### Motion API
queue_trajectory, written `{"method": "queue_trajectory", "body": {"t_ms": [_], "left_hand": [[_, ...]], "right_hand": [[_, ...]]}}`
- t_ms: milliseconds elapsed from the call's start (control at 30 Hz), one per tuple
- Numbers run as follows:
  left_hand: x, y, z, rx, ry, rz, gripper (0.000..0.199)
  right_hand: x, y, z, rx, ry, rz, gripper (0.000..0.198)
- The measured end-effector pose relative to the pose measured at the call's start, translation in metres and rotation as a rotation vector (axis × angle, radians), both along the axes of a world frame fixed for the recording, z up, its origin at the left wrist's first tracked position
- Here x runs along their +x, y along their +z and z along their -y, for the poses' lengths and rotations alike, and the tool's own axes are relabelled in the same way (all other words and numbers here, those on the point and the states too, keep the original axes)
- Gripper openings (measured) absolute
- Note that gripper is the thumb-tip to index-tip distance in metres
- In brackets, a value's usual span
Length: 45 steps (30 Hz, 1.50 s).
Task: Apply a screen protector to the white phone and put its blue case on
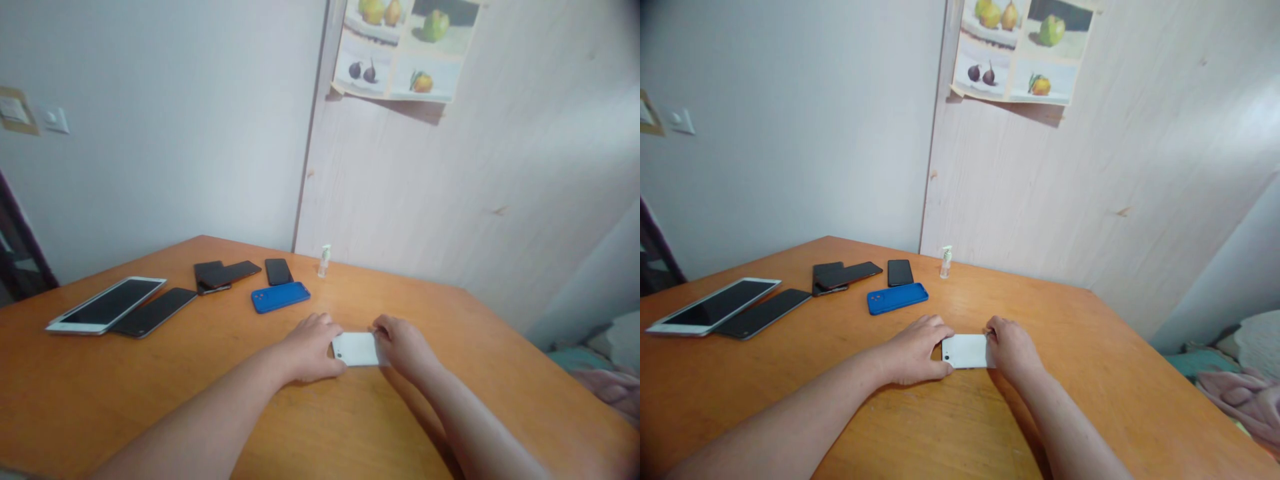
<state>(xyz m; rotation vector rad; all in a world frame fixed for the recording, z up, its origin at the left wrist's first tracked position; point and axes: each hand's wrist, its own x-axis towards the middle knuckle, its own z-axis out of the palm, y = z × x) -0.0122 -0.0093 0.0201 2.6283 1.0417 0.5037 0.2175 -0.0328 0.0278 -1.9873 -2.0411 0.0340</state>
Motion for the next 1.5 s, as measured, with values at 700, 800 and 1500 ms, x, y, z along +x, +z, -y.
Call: {"method": "queue_trajectory", "body": {"t_ms": [700, 800, 1500], "left_hand": [[0.0, 0.004, 0.003, -0.021, 0.013, -0.016, 0.037], [0.0, 0.004, 0.003, -0.015, 0.003, -0.02, 0.036], [-0.002, 0.006, 0.004, -0.034, 0.008, 0.001, 0.039]], "right_hand": [[-0.039, 0.009, 0.031, -0.098, 0.394, 0.1, 0.035], [-0.028, 0.005, 0.026, -0.137, 0.315, 0.143, 0.039], [-0.019, 0.014, 0.021, -0.12, 0.112, 0.269, 0.024]]}}
